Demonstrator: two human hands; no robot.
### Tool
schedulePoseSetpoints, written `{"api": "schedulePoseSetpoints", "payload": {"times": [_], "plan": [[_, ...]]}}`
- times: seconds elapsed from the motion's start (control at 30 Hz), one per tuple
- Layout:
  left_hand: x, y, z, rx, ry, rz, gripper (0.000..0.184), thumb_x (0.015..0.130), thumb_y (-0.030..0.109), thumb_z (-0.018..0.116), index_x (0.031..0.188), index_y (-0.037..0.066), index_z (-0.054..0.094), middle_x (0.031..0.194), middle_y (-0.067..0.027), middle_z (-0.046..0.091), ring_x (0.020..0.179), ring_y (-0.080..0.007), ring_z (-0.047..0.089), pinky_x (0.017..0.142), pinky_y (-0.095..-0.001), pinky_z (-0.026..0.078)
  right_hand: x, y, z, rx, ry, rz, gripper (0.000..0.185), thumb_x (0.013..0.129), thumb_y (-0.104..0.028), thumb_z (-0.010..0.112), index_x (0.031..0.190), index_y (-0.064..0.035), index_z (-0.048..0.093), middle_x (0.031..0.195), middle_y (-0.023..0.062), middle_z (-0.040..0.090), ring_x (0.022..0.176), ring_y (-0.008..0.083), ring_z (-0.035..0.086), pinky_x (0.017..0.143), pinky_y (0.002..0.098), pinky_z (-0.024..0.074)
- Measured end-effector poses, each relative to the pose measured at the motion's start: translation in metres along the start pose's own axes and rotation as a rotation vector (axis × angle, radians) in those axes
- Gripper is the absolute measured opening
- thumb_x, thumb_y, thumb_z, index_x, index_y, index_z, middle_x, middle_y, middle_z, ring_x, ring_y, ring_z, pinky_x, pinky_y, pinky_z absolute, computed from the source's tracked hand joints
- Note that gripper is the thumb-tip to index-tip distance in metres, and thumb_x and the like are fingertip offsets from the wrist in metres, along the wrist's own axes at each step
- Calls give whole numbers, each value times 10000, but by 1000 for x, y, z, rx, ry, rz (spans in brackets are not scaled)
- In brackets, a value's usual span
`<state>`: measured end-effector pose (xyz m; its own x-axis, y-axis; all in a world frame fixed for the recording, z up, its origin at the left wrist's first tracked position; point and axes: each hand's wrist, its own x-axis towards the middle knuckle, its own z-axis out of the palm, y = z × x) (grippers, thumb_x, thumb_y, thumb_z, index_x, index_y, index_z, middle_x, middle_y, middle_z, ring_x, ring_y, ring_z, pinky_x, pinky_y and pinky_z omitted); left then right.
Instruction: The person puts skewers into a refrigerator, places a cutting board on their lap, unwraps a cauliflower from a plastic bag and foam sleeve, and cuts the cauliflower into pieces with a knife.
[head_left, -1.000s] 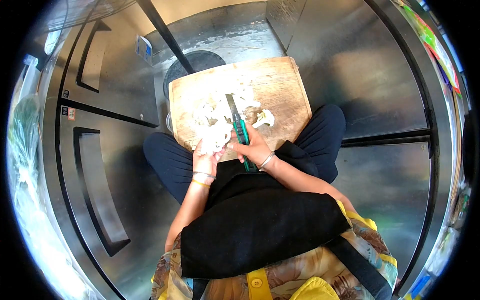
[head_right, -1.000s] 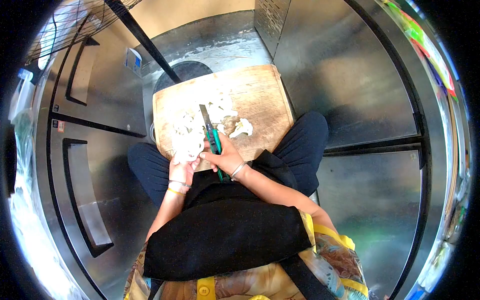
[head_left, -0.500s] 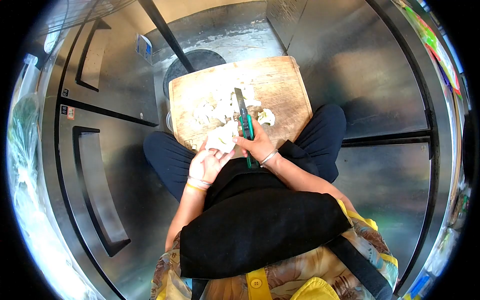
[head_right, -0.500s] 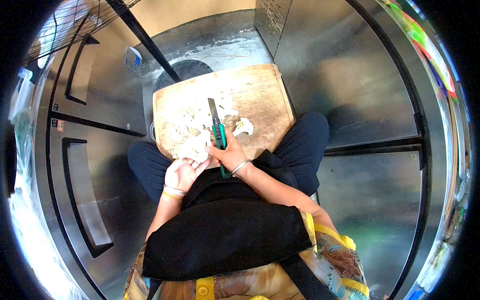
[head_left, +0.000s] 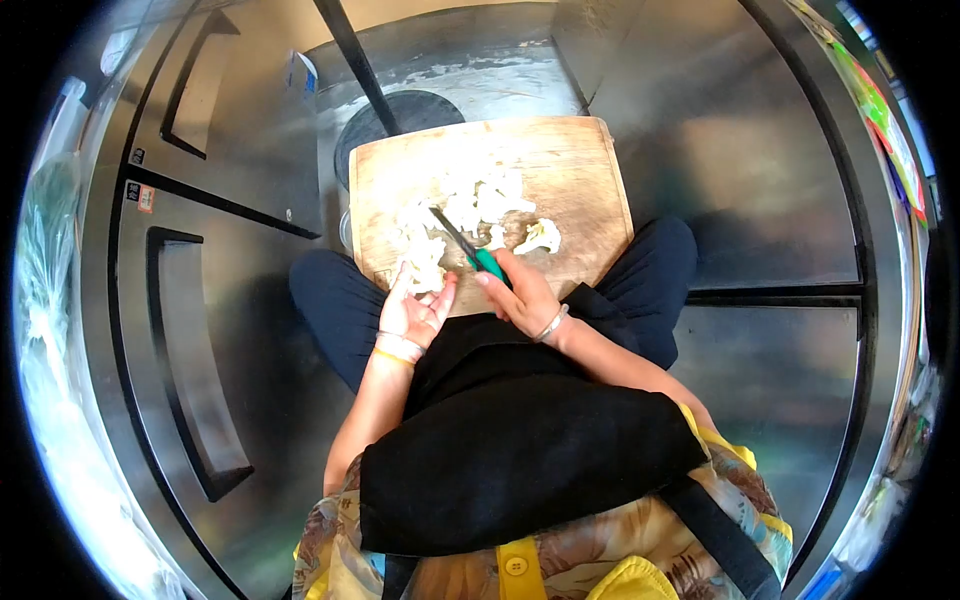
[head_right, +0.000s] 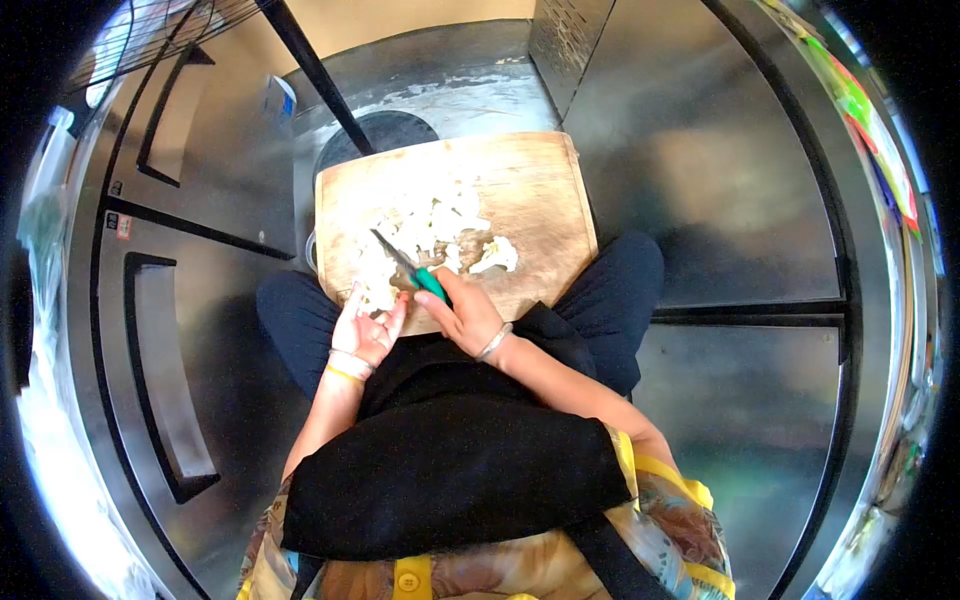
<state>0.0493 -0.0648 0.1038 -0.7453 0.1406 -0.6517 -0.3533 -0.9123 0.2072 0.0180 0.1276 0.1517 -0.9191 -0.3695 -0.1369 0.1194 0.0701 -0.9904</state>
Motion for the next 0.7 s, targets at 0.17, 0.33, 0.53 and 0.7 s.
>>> {"api": "schedulePoseSetpoints", "payload": {"times": [0.17,0.33,0.53,0.7], "plan": [[6,5,-6,-77,39,-52,485,844,334,632,1180,17,483,1029,-221,543,883,-295,573,729,-299,560,-20,19,-11,-726,-164,-313,284,891,-344,521,946,-70,469,806,168,600,671,384,582,574,447,458],[8,2,-11,-70,26,-76,451,830,328,650,1147,39,511,988,-187,559,850,-278,574,680,-285,556,-22,18,-10,-859,-214,-290,299,890,-363,510,935,-73,454,774,162,599,645,370,592,558,444,465],[9,0,-18,-34,50,-43,426,809,330,675,1108,59,538,937,-158,570,812,-255,573,659,-280,551,-21,22,-6,-901,-211,-264,295,892,-356,506,932,-69,451,763,167,596,650,365,597,563,445,472],[16,-5,-22,21,207,-37,511,785,400,686,1108,43,512,930,-162,563,779,-249,572,664,-290,550,-19,27,-4,-944,-203,-180,271,896,-332,500,957,-72,456,769,176,600,663,367,602,577,452,476]]}}
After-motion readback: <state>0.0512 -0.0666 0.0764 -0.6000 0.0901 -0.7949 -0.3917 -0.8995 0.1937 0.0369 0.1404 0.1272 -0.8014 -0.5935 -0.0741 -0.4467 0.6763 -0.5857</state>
